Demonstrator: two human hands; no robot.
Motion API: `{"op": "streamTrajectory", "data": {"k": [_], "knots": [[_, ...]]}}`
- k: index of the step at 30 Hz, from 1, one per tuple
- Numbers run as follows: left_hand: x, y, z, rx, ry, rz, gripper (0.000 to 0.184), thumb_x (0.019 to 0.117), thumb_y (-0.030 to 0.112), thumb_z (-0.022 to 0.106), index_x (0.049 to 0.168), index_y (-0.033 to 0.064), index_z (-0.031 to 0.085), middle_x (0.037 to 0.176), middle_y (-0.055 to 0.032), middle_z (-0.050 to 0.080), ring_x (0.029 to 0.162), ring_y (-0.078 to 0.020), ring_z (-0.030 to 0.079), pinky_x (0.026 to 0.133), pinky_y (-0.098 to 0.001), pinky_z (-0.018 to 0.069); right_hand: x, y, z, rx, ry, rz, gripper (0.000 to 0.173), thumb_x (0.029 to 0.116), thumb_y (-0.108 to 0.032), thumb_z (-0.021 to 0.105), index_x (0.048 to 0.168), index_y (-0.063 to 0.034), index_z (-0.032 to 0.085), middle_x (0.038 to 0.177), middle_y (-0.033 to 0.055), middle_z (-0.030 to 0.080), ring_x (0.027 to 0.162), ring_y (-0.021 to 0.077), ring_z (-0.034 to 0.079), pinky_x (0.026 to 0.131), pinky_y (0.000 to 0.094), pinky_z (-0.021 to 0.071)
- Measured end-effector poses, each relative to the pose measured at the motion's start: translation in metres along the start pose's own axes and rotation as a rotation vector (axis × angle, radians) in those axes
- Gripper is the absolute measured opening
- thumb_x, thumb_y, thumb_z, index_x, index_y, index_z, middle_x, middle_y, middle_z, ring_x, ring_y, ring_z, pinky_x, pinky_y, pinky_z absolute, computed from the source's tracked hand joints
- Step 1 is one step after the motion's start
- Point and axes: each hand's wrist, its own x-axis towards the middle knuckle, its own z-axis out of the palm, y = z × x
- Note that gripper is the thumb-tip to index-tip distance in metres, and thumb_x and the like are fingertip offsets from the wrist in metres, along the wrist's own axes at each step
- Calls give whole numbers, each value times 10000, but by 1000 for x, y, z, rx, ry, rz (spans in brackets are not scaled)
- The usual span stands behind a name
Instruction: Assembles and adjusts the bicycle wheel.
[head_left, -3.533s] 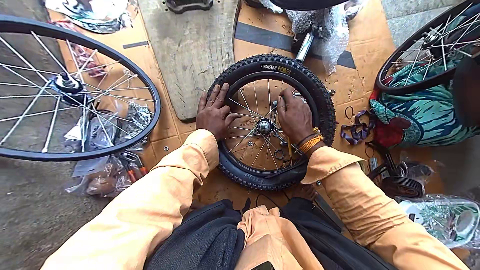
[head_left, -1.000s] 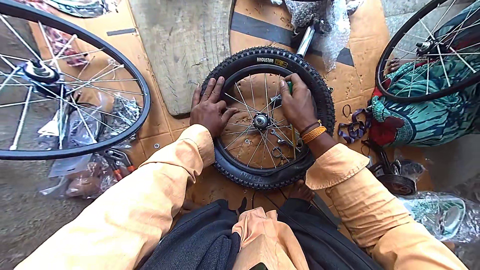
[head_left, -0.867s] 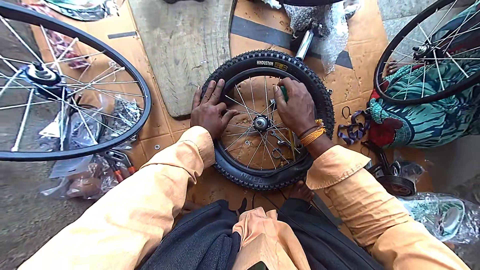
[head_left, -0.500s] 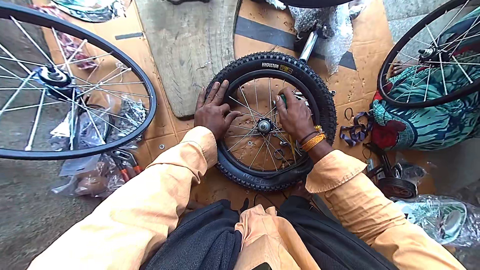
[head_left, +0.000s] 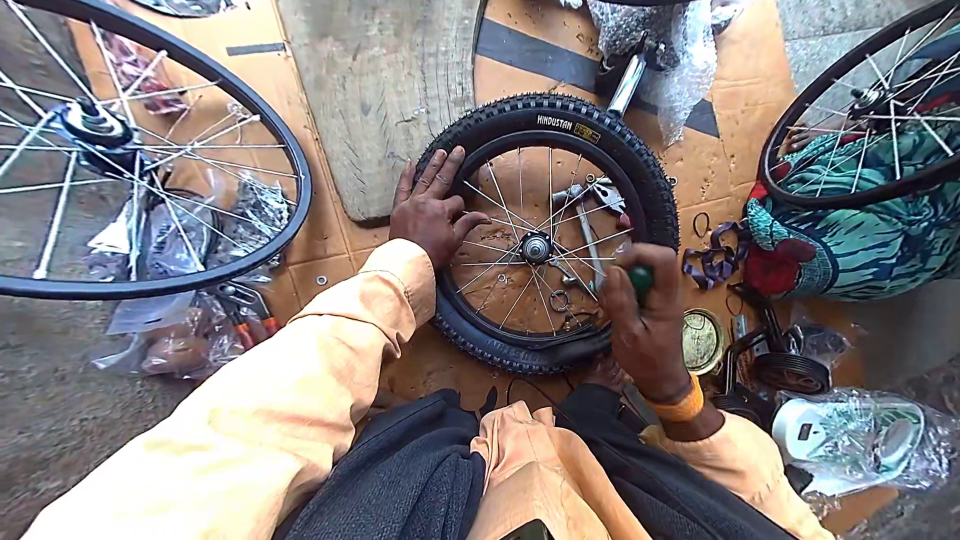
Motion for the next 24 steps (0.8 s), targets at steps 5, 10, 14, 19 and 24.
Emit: {"op": "streamTrajectory", "data": {"k": [5, 10, 14, 19, 24], "knots": [[1, -2, -2, -5, 27, 27, 729, 998, 706, 378, 942, 79, 745, 1719, -5, 207, 1591, -211, 156, 1281, -580, 84, -58, 1, -19, 220, 154, -58, 208, 1049, -300, 561, 907, -164, 627, 695, -18, 551, 589, 125, 544, 562, 334, 511], [6, -3, -1, 10, -5, 22, 716, 1014, 676, 380, 963, 63, 745, 1725, -29, 182, 1596, -235, 135, 1278, -592, 84, -115, 3, -37, 339, 267, -99, 326, 1059, -338, 535, 778, -182, 590, 573, -56, 468, 542, 94, 518, 639, 326, 532], [5, -5, -2, 0, 11, 45, 696, 1008, 678, 395, 978, 82, 752, 1722, -43, 190, 1596, -259, 133, 1273, -602, 87, -119, 3, -35, 338, 301, -122, 290, 1070, -330, 515, 861, -172, 638, 648, -42, 541, 619, 114, 586, 664, 331, 555], [6, -9, -2, -146, 90, 44, 557, 993, 625, 487, 1219, 172, 718, 1684, -36, 306, 1582, -238, 194, 1277, -574, 92, -145, 20, -61, 244, 337, 58, 363, 1073, -418, 474, 988, -134, 684, 1102, 102, 713, 1093, 302, 680, 949, 467, 578], [-54, 69, -33, -302, 214, -2, 455, 1034, 351, 566, 1370, 46, 605, 1406, -207, 599, 1351, -379, 540, 1140, -600, 407, -179, 26, -70, 556, 483, 380, 373, 1039, -406, 565, 1071, -41, 635, 1244, 232, 675, 1037, 333, 720, 871, 437, 623]]}}
